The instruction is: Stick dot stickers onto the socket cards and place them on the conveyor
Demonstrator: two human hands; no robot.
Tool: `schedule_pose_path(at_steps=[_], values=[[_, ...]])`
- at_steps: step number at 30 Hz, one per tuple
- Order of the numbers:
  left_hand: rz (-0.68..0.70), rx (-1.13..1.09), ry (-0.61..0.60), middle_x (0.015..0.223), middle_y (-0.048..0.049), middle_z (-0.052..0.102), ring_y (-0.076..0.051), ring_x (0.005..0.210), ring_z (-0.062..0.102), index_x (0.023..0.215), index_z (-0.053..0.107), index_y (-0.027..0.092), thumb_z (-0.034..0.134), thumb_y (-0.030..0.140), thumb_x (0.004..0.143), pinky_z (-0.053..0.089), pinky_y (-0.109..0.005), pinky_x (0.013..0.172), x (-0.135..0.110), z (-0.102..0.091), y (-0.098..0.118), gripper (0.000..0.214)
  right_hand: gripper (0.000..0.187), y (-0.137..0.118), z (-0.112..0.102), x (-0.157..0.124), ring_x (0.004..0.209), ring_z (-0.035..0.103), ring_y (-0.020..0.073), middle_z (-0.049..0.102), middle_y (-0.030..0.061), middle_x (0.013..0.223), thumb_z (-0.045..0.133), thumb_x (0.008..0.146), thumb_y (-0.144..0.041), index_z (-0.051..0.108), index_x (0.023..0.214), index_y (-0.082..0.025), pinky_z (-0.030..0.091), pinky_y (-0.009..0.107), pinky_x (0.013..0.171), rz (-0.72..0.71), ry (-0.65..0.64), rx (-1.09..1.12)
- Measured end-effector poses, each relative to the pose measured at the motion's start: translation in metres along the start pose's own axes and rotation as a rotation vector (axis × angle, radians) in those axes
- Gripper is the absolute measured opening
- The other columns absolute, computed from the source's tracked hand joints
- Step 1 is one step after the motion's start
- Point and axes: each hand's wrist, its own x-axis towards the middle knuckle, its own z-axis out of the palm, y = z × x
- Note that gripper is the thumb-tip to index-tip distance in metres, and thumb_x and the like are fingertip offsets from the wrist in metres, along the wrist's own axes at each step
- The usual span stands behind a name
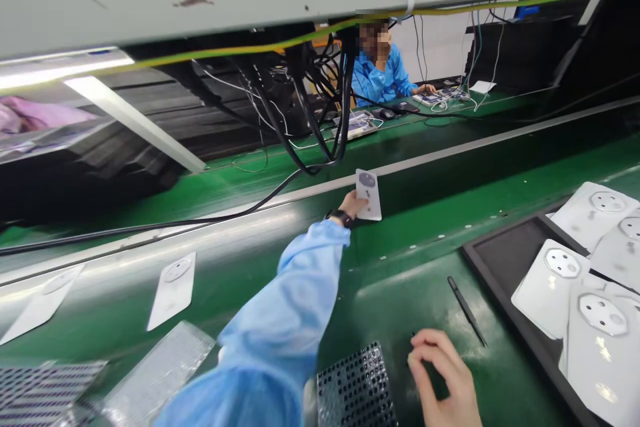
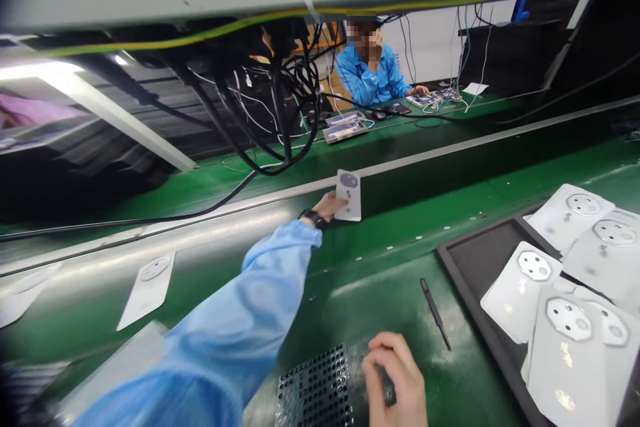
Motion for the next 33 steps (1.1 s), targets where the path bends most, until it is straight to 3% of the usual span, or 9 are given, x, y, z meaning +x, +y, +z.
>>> schedule_pose_path(at_steps=[2, 4, 8, 11, 16, 23, 26, 29, 33], values=[[-0.028, -0.149, -0.091, 0.103, -0.0075, 0.065, -0.018, 0.084, 0.066, 0.113, 0.058, 0.013, 0.062, 0.026, 0.090, 0.056, -0.036, 0.074, -0.049, -0.011, -0.014, 0.027, 0.014, -0.005, -0.011, 0.008, 0.084, 0.066, 0.0180, 0.065, 0.0088, 0.091, 0.051, 0.091, -0.015, 0.062, 0.084, -0.020, 0.055, 0.025, 0.073, -0.035, 0.018, -0.037], [-0.049, -0.292, -0.180, 0.099, -0.0084, 0.069, -0.020, 0.082, 0.068, 0.120, 0.050, 0.012, 0.068, 0.018, 0.081, 0.056, -0.034, 0.073, -0.113, -0.018, -0.034, 0.043, 0.013, -0.015, -0.019, 0.015, 0.087, 0.065, 0.0173, 0.064, 0.0082, 0.093, 0.053, 0.090, -0.013, 0.063, 0.085, -0.019, 0.055, 0.026, 0.076, -0.057, 0.037, -0.051], [-0.124, -0.517, -0.272, 0.092, -0.0077, 0.072, -0.021, 0.077, 0.069, 0.120, 0.044, 0.015, 0.074, 0.025, 0.072, 0.055, -0.031, 0.069, -0.243, -0.016, -0.065, 0.057, 0.012, -0.038, -0.020, 0.020, 0.090, 0.062, 0.0165, 0.064, 0.0065, 0.094, 0.055, 0.089, -0.010, 0.063, 0.084, -0.019, 0.052, 0.029, 0.082, -0.117, -0.005, -0.007], [-0.211, -0.715, -0.291, 0.090, -0.0068, 0.072, -0.019, 0.072, 0.068, 0.111, 0.050, 0.016, 0.075, 0.031, 0.074, 0.053, -0.026, 0.063, -0.301, -0.007, -0.078, 0.047, 0.012, -0.046, -0.011, 0.014, 0.089, 0.061, 0.0167, 0.064, 0.0064, 0.093, 0.056, 0.088, -0.010, 0.063, 0.084, -0.018, 0.052, 0.031, 0.081, -0.172, -0.094, 0.034], [-0.144, -0.812, -0.201, 0.102, -0.0076, 0.071, -0.019, 0.086, 0.068, 0.116, 0.052, 0.016, 0.075, 0.031, 0.074, 0.054, -0.028, 0.076, -0.327, 0.001, -0.096, 0.050, 0.012, -0.043, 0.005, -0.008, 0.085, 0.061, 0.0167, 0.063, 0.0070, 0.092, 0.055, 0.087, -0.009, 0.063, 0.084, -0.017, 0.052, 0.030, 0.075, -0.207, -0.226, 0.079], [-0.033, -0.784, -0.258, 0.099, -0.0086, 0.072, -0.018, 0.079, 0.067, 0.117, 0.052, 0.013, 0.072, 0.030, 0.077, 0.053, -0.025, 0.070, -0.345, -0.010, -0.121, 0.048, 0.013, -0.048, 0.018, -0.028, 0.087, 0.061, 0.0185, 0.064, 0.0074, 0.091, 0.055, 0.088, -0.009, 0.064, 0.085, -0.018, 0.053, 0.033, 0.075, -0.329, -0.213, 0.001], [-0.009, -0.782, -0.263, 0.103, -0.0100, 0.070, -0.020, 0.085, 0.067, 0.117, 0.052, 0.013, 0.068, 0.030, 0.080, 0.053, -0.026, 0.071, -0.353, -0.012, -0.124, 0.044, 0.014, -0.053, 0.019, -0.033, 0.085, 0.063, 0.0185, 0.066, 0.0070, 0.090, 0.056, 0.087, -0.009, 0.066, 0.086, -0.018, 0.054, 0.034, 0.076, -0.385, -0.225, -0.041], [0.027, -0.745, -0.260, 0.105, -0.0101, 0.069, -0.020, 0.087, 0.066, 0.117, 0.053, 0.014, 0.064, 0.029, 0.083, 0.052, -0.026, 0.070, -0.358, -0.015, -0.123, 0.039, 0.016, -0.057, 0.018, -0.035, 0.084, 0.064, 0.0181, 0.067, 0.0063, 0.090, 0.057, 0.087, -0.007, 0.066, 0.088, -0.019, 0.054, 0.041, 0.087, -0.460, -0.206, -0.091], [0.066, -0.690, -0.237, 0.102, -0.0075, 0.069, -0.018, 0.080, 0.064, 0.114, 0.055, 0.016, 0.060, 0.029, 0.086, 0.052, -0.026, 0.069, -0.362, -0.017, -0.121, 0.031, 0.017, -0.058, 0.017, -0.038, 0.083, 0.066, 0.0169, 0.067, 0.0059, 0.089, 0.058, 0.086, -0.004, 0.066, 0.089, -0.019, 0.054, 0.042, 0.092, -0.517, -0.190, -0.141]])
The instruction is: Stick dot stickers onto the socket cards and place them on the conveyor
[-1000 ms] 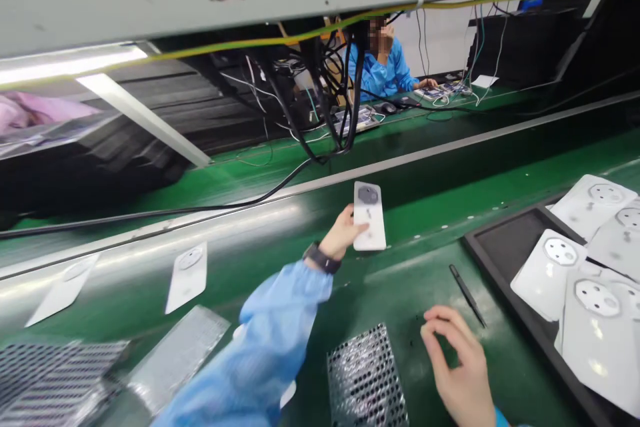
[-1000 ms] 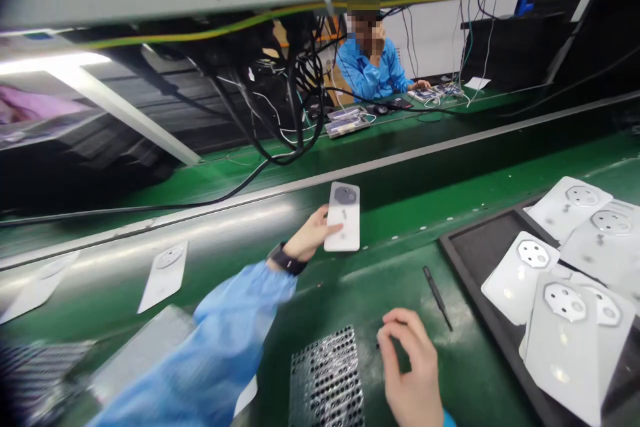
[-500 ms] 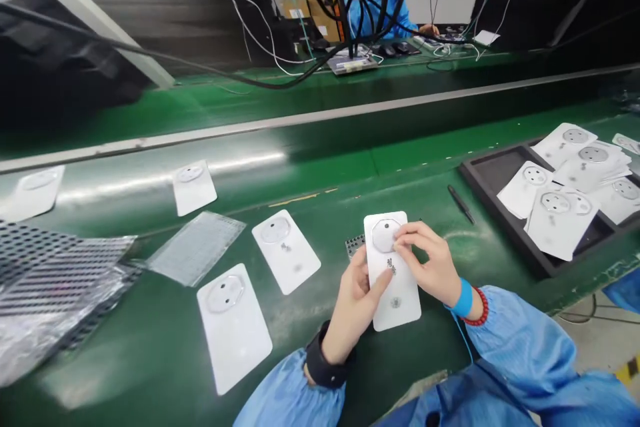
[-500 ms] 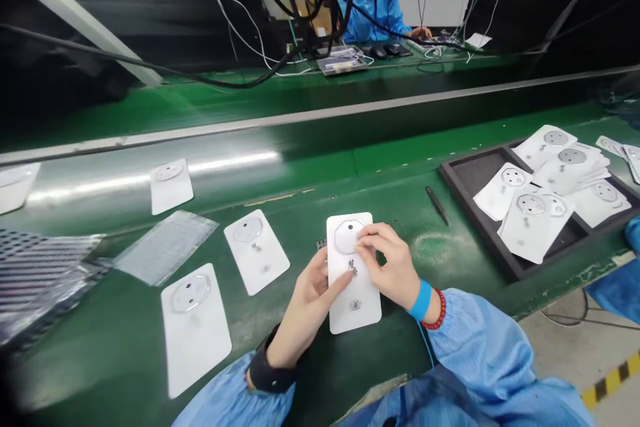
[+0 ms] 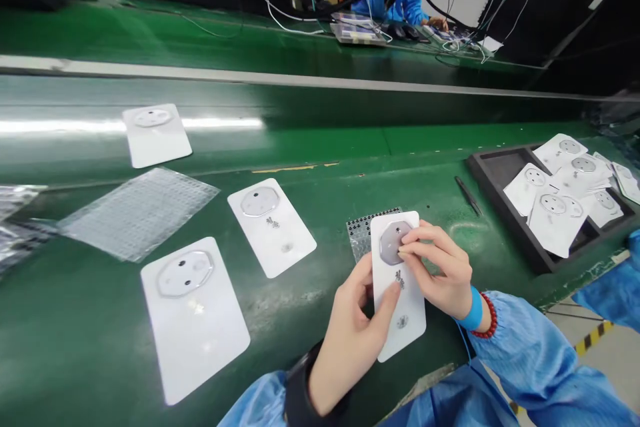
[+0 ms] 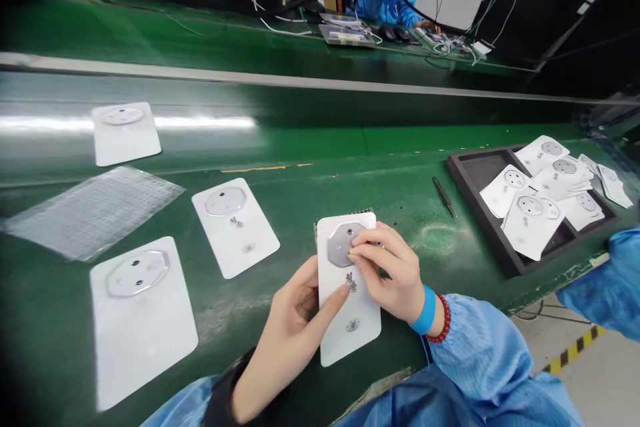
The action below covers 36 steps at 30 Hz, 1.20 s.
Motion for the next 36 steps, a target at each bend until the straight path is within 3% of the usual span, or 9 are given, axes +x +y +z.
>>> schedule_pose_path(at_steps=[8, 15, 20, 23, 30, 32, 36], values=[[0.000, 0.029, 0.026, 0.097, -0.0051, 0.069, -0.016, 0.079, 0.064, 0.115, 0.057, 0.017, 0.060, 0.026, 0.087, 0.052, -0.023, 0.071, -0.005, 0.001, -0.004, 0.030, 0.021, 0.007, -0.004, -0.013, 0.095, 0.067, 0.0166, 0.072, 0.0102, 0.098, 0.054, 0.088, -0.002, 0.065, 0.102, -0.012, 0.049, 0.039, 0.101, -0.240, -0.099, -0.234], [-0.025, -0.019, 0.083, 0.093, -0.0047, 0.071, -0.014, 0.072, 0.064, 0.109, 0.060, 0.016, 0.064, 0.029, 0.085, 0.053, -0.021, 0.065, -0.002, -0.003, 0.001, 0.027, 0.025, 0.003, -0.007, -0.011, 0.104, 0.066, 0.0180, 0.072, 0.0123, 0.103, 0.050, 0.089, -0.003, 0.065, 0.107, -0.009, 0.046, 0.036, 0.104, -0.306, -0.175, -0.275], [-0.032, -0.069, 0.144, 0.080, -0.0022, 0.071, -0.012, 0.059, 0.060, 0.101, 0.066, 0.018, 0.068, 0.035, 0.083, 0.051, -0.018, 0.051, 0.003, -0.005, 0.003, 0.025, 0.033, 0.001, -0.007, -0.009, 0.102, 0.067, 0.0195, 0.070, 0.0119, 0.107, 0.050, 0.089, -0.002, 0.063, 0.117, -0.013, 0.053, 0.038, 0.096, -0.159, -0.173, -0.039], [-0.025, -0.079, 0.164, 0.082, -0.0036, 0.072, -0.015, 0.062, 0.065, 0.104, 0.068, 0.018, 0.070, 0.035, 0.081, 0.054, -0.020, 0.054, 0.003, -0.003, 0.004, 0.028, 0.041, -0.002, -0.007, -0.011, 0.108, 0.064, 0.0218, 0.066, 0.0101, 0.116, 0.054, 0.088, -0.003, 0.061, 0.124, -0.022, 0.056, 0.039, 0.092, -0.042, -0.090, 0.052], [0.042, 0.006, 0.193, 0.088, -0.0031, 0.074, -0.015, 0.069, 0.068, 0.100, 0.071, 0.021, 0.068, 0.030, 0.083, 0.056, -0.018, 0.061, 0.000, -0.004, 0.001, 0.020, 0.058, -0.008, -0.003, -0.012, 0.132, 0.048, 0.0257, 0.047, 0.0081, 0.143, 0.064, 0.086, -0.014, 0.046, 0.140, -0.028, 0.051, 0.043, 0.104, 0.441, -0.005, 0.418], [0.078, 0.061, 0.202, 0.090, -0.0026, 0.075, -0.015, 0.073, 0.068, 0.101, 0.072, 0.022, 0.067, 0.027, 0.084, 0.055, -0.018, 0.067, 0.000, -0.006, -0.001, 0.019, 0.057, -0.008, -0.003, -0.011, 0.125, 0.055, 0.0239, 0.054, 0.0082, 0.138, 0.065, 0.087, -0.015, 0.046, 0.139, -0.027, 0.055, 0.040, 0.100, 0.509, -0.006, 0.538], [0.118, 0.136, 0.211, 0.084, -0.0021, 0.076, -0.015, 0.069, 0.068, 0.092, 0.075, 0.021, 0.068, 0.025, 0.083, 0.054, -0.017, 0.062, 0.002, -0.008, -0.005, 0.012, 0.041, -0.011, -0.003, -0.012, 0.092, 0.073, 0.0194, 0.074, 0.0034, 0.103, 0.065, 0.088, -0.018, 0.058, 0.128, -0.026, 0.066, 0.030, 0.076, 0.588, -0.058, 0.685]])
